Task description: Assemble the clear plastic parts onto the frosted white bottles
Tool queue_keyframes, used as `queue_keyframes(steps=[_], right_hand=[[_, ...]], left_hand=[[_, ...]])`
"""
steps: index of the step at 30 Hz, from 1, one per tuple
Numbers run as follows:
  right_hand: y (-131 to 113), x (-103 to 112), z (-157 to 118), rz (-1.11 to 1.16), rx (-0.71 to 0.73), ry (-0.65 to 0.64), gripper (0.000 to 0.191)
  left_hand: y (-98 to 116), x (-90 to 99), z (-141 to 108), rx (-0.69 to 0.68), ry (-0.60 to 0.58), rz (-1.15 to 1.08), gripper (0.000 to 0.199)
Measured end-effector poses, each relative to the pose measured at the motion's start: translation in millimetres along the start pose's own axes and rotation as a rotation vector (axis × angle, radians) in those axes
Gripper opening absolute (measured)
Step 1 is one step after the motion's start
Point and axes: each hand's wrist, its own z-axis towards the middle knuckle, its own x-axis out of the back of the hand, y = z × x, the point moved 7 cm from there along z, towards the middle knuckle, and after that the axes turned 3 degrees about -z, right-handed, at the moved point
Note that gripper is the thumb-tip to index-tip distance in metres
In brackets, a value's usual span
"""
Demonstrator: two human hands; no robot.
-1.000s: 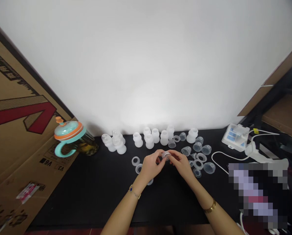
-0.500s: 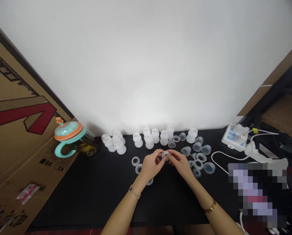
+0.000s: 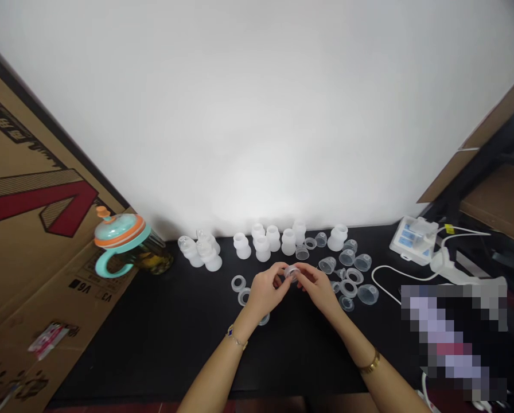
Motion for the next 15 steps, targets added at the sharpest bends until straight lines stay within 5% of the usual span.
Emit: queue_keyframes(steps=[15], right_hand=[[-2.3, 3.3, -0.7, -0.053, -0.011, 0.038, 0.036]], left_hand=[[2.0, -0.7, -0.6, -0.009, -0.009, 0.018, 0.024]])
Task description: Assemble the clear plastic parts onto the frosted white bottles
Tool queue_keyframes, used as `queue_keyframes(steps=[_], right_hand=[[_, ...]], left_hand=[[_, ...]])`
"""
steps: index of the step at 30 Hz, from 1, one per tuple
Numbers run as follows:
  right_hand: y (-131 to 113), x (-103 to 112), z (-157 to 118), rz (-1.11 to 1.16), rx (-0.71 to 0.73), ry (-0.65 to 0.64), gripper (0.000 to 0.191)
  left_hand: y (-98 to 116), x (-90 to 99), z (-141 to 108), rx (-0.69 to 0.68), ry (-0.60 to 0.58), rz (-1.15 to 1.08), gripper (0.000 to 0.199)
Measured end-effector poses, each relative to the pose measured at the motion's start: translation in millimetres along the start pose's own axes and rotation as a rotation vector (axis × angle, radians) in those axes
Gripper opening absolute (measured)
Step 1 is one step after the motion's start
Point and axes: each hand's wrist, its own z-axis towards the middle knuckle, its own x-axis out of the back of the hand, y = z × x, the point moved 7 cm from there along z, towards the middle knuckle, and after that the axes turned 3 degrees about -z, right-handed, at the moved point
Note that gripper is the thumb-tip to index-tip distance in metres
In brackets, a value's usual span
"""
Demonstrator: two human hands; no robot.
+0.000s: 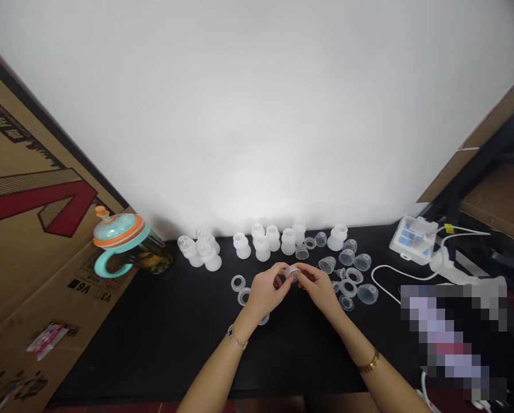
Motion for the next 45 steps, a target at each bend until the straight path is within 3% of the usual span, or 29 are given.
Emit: queue_keyframes(steps=[33, 36, 39, 41, 43, 45], right_hand=[[5.5, -2.9, -0.7, -0.035, 0.013, 0.001, 0.038], [-4.6, -0.2, -0.9, -0.111, 0.065, 0.022, 0.041], [-35.4, 20.7, -10.2, -0.211, 0.162, 0.128, 0.040], [-61.9, 47.5, -25.6, -0.263, 0.202, 0.206, 0.039], [-85.3, 87.7, -49.4, -0.347, 0.230, 0.326, 0.039], [-95.4, 141.3, -80.3, -0.466, 0.234, 0.522, 0.035]], left_hand=[[-0.4, 1.5, 0.4, 0.020, 0.015, 0.031, 0.024], [-3.0, 2.7, 0.8, 0.032, 0.036, 0.008, 0.023], [-7.4, 7.0, 0.8, 0.048, 0.085, -0.002, 0.022], [-10.6, 10.0, 1.0, 0.062, 0.107, -0.015, 0.024], [-12.5, 12.3, 1.2, 0.072, 0.117, -0.020, 0.026], [-12.5, 14.1, 0.9, 0.074, 0.127, -0.030, 0.028]])
